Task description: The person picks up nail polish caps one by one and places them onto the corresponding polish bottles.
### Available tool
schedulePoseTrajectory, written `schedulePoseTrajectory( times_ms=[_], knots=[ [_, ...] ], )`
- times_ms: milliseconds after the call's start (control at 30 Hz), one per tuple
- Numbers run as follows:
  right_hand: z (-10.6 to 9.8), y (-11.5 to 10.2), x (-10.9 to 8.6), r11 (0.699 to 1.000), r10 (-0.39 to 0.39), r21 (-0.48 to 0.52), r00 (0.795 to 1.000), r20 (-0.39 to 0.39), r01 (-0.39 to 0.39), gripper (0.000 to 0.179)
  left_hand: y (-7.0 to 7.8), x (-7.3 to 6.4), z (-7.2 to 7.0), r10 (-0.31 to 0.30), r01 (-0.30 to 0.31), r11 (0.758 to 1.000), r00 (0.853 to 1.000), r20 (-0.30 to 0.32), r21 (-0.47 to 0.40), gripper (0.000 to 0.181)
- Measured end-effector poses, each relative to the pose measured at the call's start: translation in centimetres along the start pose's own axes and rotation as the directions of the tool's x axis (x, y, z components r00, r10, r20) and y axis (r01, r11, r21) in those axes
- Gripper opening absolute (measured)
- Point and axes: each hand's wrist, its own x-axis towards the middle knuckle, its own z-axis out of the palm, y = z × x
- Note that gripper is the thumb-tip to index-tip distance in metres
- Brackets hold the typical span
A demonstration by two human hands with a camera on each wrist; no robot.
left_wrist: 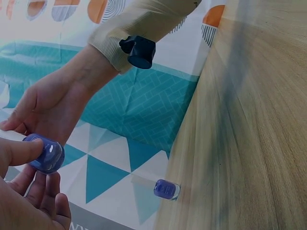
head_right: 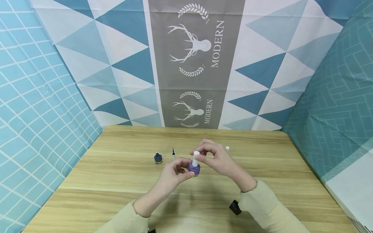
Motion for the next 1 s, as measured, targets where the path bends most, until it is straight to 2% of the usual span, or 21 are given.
schedulePoseTrajectory(
  times_ms=[267, 1000],
  knots=[
    [0.06, 0.0, -0.03, 0.999, 0.03, 0.026, 0.999, -0.015, -0.03, 0.019, 0.52, -0.22, -0.01, 0.003, -0.003, 1.0, 1.0, -0.004, 0.017, 0.027],
    [0.25, -0.09, 0.19, 0.998, 0.06, 0.029, 0.997, -0.043, -0.058, 0.021, 0.56, -0.25, 0.18, -0.003, 0.003, 1.0, 1.0, 0.004, 0.016, 0.027]
  ],
)
